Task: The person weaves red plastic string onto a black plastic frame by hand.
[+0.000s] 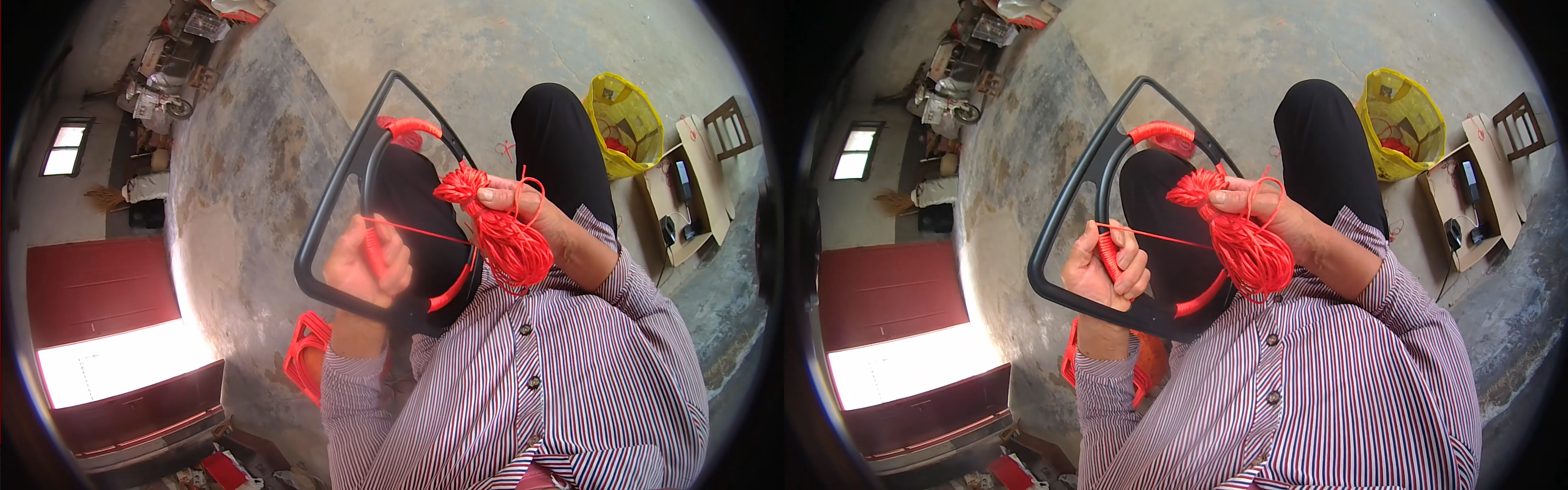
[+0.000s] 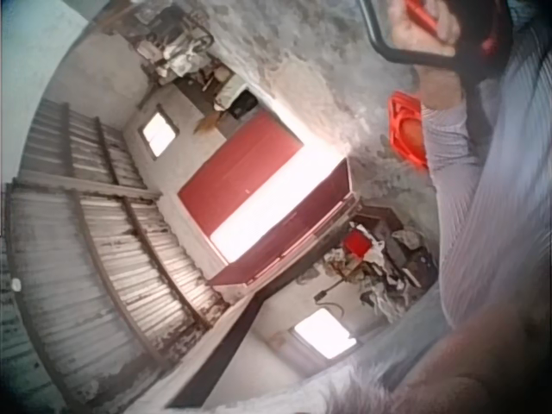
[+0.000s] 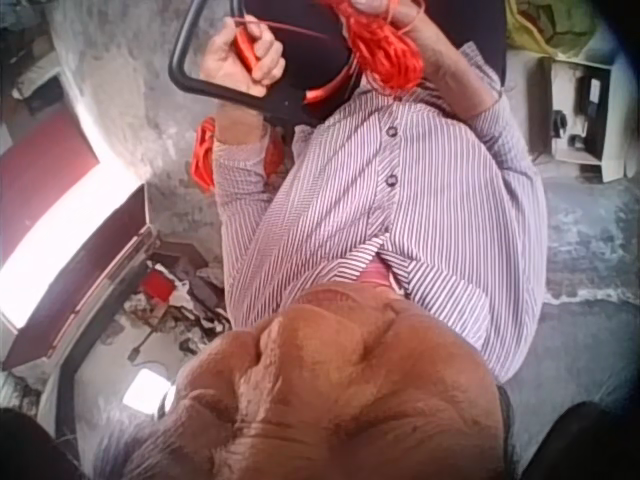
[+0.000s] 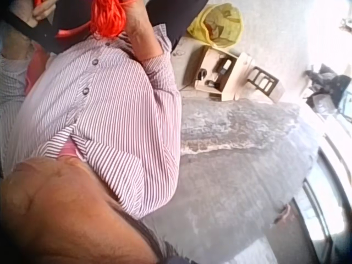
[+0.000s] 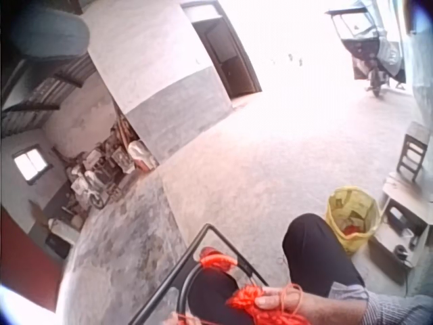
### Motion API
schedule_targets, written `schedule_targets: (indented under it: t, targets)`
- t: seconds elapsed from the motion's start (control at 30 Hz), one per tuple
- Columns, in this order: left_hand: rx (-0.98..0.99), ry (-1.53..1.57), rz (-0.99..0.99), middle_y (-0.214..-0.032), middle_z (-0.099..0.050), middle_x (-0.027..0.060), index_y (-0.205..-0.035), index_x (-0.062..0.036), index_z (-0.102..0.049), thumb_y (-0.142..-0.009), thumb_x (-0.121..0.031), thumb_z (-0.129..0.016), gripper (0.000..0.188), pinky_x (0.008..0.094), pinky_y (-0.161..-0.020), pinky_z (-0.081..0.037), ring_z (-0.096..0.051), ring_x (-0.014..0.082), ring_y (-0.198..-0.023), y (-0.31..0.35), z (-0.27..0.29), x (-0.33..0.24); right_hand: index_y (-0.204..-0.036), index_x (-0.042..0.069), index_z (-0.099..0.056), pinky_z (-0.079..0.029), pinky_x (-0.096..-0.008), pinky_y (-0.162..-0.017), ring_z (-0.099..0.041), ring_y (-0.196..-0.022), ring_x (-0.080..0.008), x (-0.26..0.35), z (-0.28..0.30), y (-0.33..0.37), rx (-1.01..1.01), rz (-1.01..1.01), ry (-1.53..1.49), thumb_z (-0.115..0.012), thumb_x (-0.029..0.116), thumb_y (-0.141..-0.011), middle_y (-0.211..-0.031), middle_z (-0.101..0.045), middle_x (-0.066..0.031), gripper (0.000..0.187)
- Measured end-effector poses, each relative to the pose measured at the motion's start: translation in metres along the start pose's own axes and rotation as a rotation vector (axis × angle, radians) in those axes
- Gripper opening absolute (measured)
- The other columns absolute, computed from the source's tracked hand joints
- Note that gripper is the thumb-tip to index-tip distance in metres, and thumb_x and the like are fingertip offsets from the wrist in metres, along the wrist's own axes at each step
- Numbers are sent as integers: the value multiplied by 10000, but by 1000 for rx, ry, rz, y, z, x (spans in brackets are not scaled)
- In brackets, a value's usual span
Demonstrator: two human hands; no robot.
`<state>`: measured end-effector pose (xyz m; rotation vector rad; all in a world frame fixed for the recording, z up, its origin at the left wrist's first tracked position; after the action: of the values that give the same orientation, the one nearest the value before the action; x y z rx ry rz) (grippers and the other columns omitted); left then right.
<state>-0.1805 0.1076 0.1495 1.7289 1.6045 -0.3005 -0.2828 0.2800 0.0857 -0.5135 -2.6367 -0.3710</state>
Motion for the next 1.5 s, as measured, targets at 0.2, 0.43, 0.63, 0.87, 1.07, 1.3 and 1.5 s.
schedule_targets:
  t: [0.2, 0.43, 0.63, 0.87, 1.07, 1.3, 1.5]
  targets:
    - [21, -20, 9, -686, -528, 119, -824, -4, -571, -932, -286, -456, 323, 270, -363, -305, -420, 150, -407, 0, -4, -1, -1116, 26, -552, -492, -212, -624, -586, -704, -65, -5, 16, -10, -22, 19, 24, -644, 273, -898, -868, -584, -3, 342]
    - [-42, -303, -98, -1019, -613, 188, -1201, 82, -546, -962, -245, -520, 406, 264, -524, -398, -533, 146, -651, 12, -38, 17, -1117, 7, -564, -510, -273, -688, -618, -818, -129, 8, -16, -49, -207, 77, 688, -704, 250, -853, -945, -619, -71, 385]
    - [-67, -313, -158, -947, -586, 152, -1184, 53, -522, -947, -370, -544, 485, 246, -563, -413, -520, 142, -679, 14, -57, 34, -1156, 7, -574, -516, -292, -848, -632, -953, -162, 20, -41, -75, 236, 103, 99, -687, 173, -872, -1093, -634, -82, 348]
    - [12, -199, -240, -985, -599, 268, -1270, 81, -406, -892, -376, -509, 602, 397, -678, -546, -637, 345, -787, 10, -70, 37, -1080, 29, -669, -393, -360, -983, -531, -1134, -214, 30, -88, -41, 1096, 190, 359, -694, 161, -848, -1212, -579, -152, 268]
    - [-163, 202, -207, -1060, -620, 145, -1252, 37, -486, -809, -111, -629, 489, 303, -594, -491, -600, 240, -792, 10, -34, 32, -1238, 20, -543, -431, -315, -941, -520, -1113, -147, 36, -17, -40, -14, 330, 671, -683, 126, -797, -1245, -551, -64, 475]
    - [-272, -45, -341, -970, -633, 86, -1142, -33, -569, -819, -48, -667, 338, 259, -495, -390, -550, 158, -676, 4, -33, 27, -1171, 52, -539, -454, -268, -912, -564, -1051, -107, 10, -55, -6, 91, 217, 431, -693, -61, -755, -1185, -569, -53, 458]
    - [-54, 0, -320, -1036, -611, 117, -1319, -29, -508, -812, -31, -680, 535, 240, -463, -369, -536, 143, -644, 3, -5, 12, -1117, 32, -541, -439, -436, -970, -573, -1087, -251, 81, -26, -3, 196, 603, 19, -632, 74, -797, -1153, -579, -98, 335]
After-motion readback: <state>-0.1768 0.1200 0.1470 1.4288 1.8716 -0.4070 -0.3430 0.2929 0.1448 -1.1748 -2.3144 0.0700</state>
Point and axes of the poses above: each hand's wrist, its own y-axis away from the middle knuckle, its own z-axis out of the back of the hand, x = y × z, the point moved 4 cm from there along -y, towards the middle knuckle
